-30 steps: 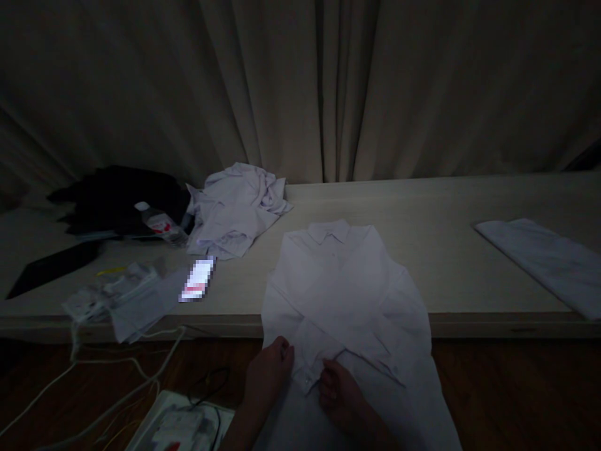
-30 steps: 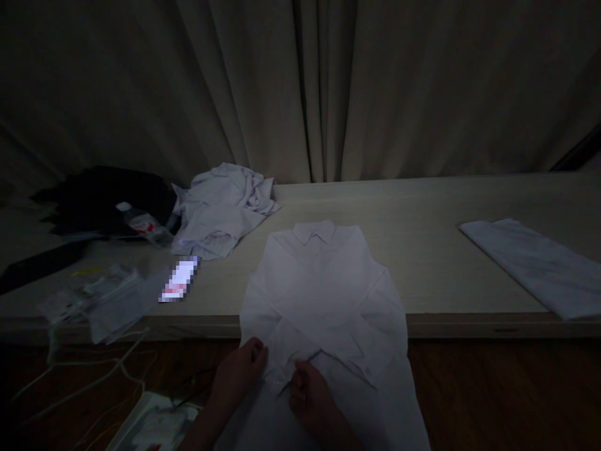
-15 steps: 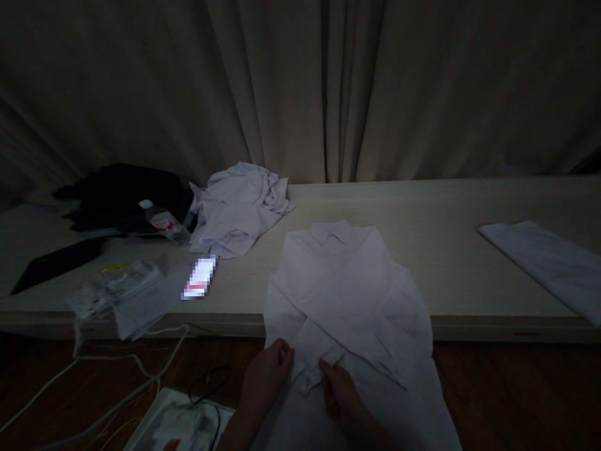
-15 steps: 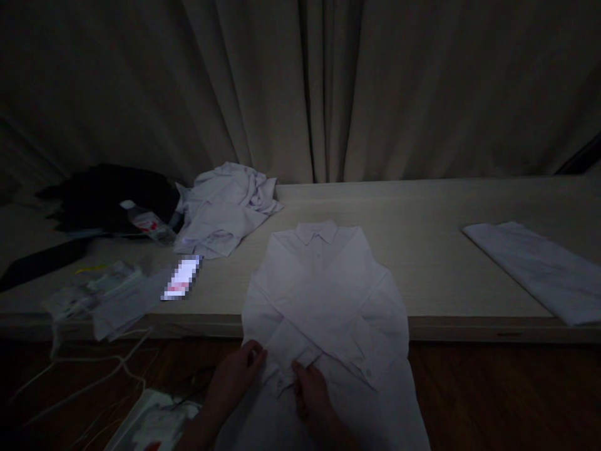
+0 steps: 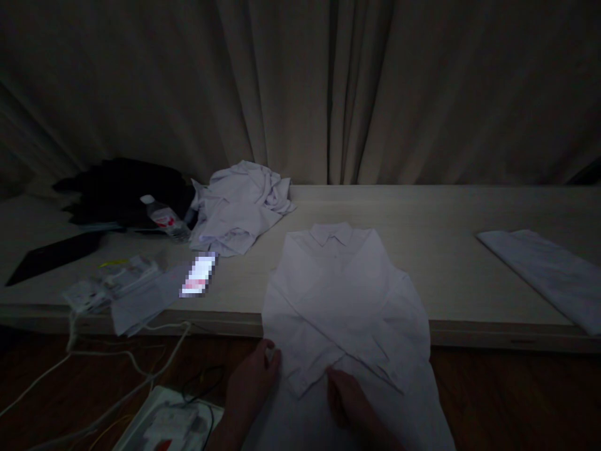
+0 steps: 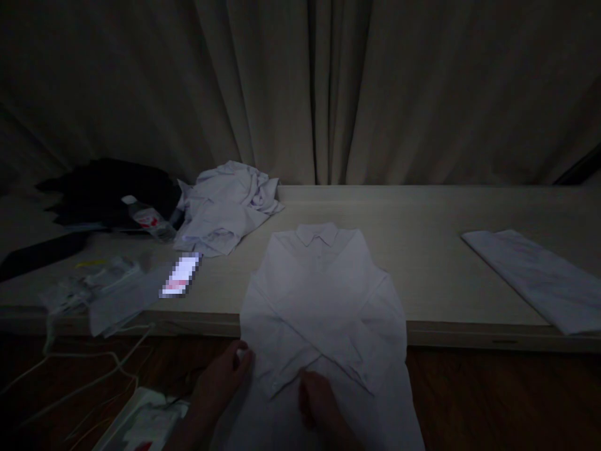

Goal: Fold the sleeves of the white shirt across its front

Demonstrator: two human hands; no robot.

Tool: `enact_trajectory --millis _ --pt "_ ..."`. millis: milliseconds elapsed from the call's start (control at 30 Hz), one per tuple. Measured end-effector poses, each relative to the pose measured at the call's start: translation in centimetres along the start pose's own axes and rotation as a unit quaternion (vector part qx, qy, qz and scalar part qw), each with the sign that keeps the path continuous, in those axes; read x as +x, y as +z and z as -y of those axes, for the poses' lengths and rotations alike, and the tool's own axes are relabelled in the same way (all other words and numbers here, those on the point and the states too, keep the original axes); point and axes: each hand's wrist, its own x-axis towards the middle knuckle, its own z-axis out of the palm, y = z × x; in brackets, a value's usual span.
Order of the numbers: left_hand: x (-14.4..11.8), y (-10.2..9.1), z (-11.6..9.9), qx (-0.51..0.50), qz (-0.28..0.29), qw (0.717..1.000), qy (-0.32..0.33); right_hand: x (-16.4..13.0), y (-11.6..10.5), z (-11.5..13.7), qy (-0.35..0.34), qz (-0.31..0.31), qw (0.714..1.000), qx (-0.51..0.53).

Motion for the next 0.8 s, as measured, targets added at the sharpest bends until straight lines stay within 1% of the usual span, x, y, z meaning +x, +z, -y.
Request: enact_trajectory --millis 33,67,100,167,233,300,333,400,500,567,633,733,800 --pt "0.0 0.1 0.7 -0.012 0.006 1.000 -0.010 -0.7 -1.1 0.2 -0.030 0.008 0.999 -0.041" --pt "-0.1 0.3 1.6 -0.029 0.010 0.999 -0.020 -1.5 -2.5 0.5 -0.068 -0.001 0.994 -0.085" --pt "-0.2 0.5 2.5 -0.048 0.014 0.998 -0.031 -2.3 -4.2 1.1 -0.104 -0.030 0.986 -0.125" --pt "-0.5 1.2 4.4 -0.090 0.028 0.994 -0.053 -3.5 -8.3 2.6 -0.161 -0.129 0.960 -0.187" --pt "-0.9 2.0 5.7 -0.119 0.057 0.989 -0.067 -4.0 -12.4 4.2 -0.201 -0.220 0.924 -0.239" --pt "-1.4 2.9 6.2 -0.135 0.086 0.985 -0.064 -3.8 -15.6 5.3 -0.214 -0.288 0.894 -0.268" --pt "-1.6 3.4 6.2 -0.136 0.091 0.985 -0.060 -3.4 -16.7 5.7 -0.215 -0.310 0.884 -0.278" --pt "-1.9 4.1 5.9 -0.128 0.080 0.987 -0.055 -2.6 -18.1 5.8 -0.210 -0.325 0.875 -0.293" --pt "-1.8 4.5 5.8 -0.120 0.033 0.990 -0.061 -1.6 -18.9 5.1 -0.213 -0.305 0.876 -0.308" --pt "-1.7 4.3 6.3 -0.136 0.010 0.989 -0.060 -1.4 -19.4 4.6 -0.220 -0.291 0.881 -0.302" --pt "-1.6 4.0 7.1 -0.152 0.008 0.986 -0.071 -1.6 -20.2 4.4 -0.224 -0.287 0.889 -0.278" --pt "-2.0 3.6 8.2 -0.151 0.021 0.982 -0.113 -2.2 -21.5 3.8 -0.213 -0.286 0.903 -0.241" --pt "-2.9 3.6 8.5 -0.148 0.028 0.979 -0.134 -3.1 -21.9 2.8 -0.190 -0.312 0.897 -0.251"
